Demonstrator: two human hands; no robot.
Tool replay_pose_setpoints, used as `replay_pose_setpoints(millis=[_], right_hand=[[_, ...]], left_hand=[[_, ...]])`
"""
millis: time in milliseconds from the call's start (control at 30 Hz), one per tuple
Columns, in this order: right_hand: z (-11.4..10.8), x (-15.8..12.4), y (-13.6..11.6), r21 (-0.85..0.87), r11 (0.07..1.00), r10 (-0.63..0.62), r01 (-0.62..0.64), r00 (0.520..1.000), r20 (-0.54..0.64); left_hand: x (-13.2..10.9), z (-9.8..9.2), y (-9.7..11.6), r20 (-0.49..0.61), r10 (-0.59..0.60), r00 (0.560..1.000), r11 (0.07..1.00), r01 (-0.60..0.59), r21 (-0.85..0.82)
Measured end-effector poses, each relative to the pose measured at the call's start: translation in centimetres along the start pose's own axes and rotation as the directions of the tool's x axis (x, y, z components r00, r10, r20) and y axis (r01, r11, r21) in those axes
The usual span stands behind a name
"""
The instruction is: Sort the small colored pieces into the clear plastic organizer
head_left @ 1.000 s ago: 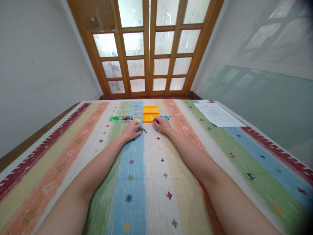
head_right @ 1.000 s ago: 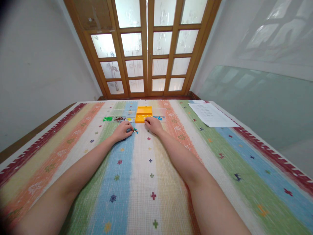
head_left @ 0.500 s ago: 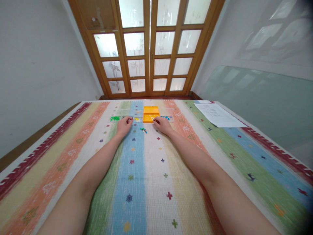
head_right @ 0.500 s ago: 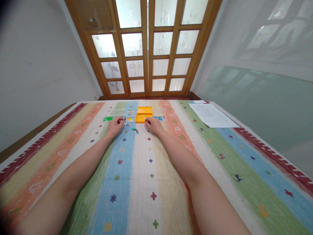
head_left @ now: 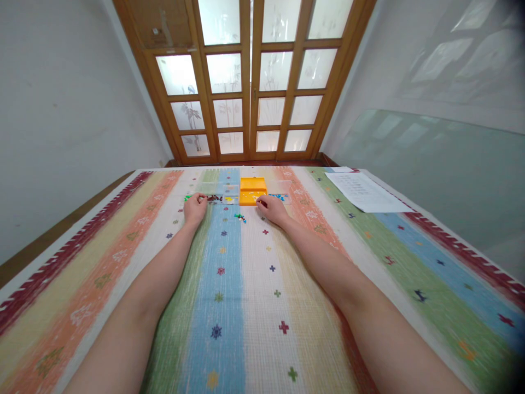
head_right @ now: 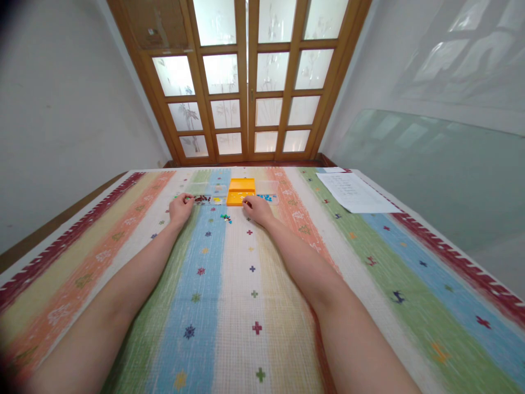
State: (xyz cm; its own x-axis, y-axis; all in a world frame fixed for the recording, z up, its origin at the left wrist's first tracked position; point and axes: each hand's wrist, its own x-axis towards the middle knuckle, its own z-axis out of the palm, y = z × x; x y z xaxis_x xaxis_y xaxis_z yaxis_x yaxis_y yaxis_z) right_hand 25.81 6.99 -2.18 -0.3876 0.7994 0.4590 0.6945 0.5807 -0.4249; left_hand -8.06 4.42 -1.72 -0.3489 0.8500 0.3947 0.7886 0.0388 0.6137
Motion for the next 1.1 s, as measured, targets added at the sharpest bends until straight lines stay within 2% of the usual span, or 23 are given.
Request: replay_pose_setpoints(millis=[367, 500, 600, 700, 800, 900, 1000, 1100], right_hand=[[0.0, 0.0, 0.1, -0.002, 1.000, 0.000, 0.000, 1.000, 0.005], [0.1, 0.0, 0.1, 0.000, 1.000, -0.017, 0.017, 1.000, -0.008], [0.2, 0.0, 0.3, 0.003, 1.000, -0.024, 0.024, 1.000, -0.016], [0.3, 0.0, 0.4, 0.003, 1.000, -0.015, 0.015, 1.000, -0.012], [0.3, 0.0, 0.4, 0.012, 1.000, -0.011, 0.011, 1.000, -0.012], [0.3, 0.0, 0.4, 0.009, 1.000, -0.009, 0.009, 1.000, -0.014], [0.3, 0.0, 0.4, 0.006, 1.000, -0.017, 0.017, 1.000, -0.016], [0.3, 0.0, 0.4, 0.004, 1.000, -0.008, 0.008, 1.000, -0.011]], left_hand=[[0.0, -0.2, -0.4, -0.003, -0.021, 1.000, 0.999, 0.021, 0.040], [-0.4, 0.1, 0.1, 0.018, 0.046, 0.999, 0.998, -0.047, 0.032], [-1.1, 0.3, 1.1, 0.095, 0.167, 0.981, 0.986, -0.168, 0.000], [-2.1, 0.6, 2.6, 0.222, 0.352, 0.909, 0.935, -0.353, -0.038], [-3.3, 1.0, 4.2, 0.329, 0.531, 0.780, 0.838, -0.542, -0.068], [-4.4, 1.2, 5.3, 0.392, 0.625, 0.676, 0.756, -0.649, -0.087], [-5.1, 1.2, 6.0, 0.427, 0.656, 0.623, 0.719, -0.687, -0.104], [-5.3, 1.0, 6.3, 0.447, 0.656, 0.608, 0.715, -0.690, -0.112]])
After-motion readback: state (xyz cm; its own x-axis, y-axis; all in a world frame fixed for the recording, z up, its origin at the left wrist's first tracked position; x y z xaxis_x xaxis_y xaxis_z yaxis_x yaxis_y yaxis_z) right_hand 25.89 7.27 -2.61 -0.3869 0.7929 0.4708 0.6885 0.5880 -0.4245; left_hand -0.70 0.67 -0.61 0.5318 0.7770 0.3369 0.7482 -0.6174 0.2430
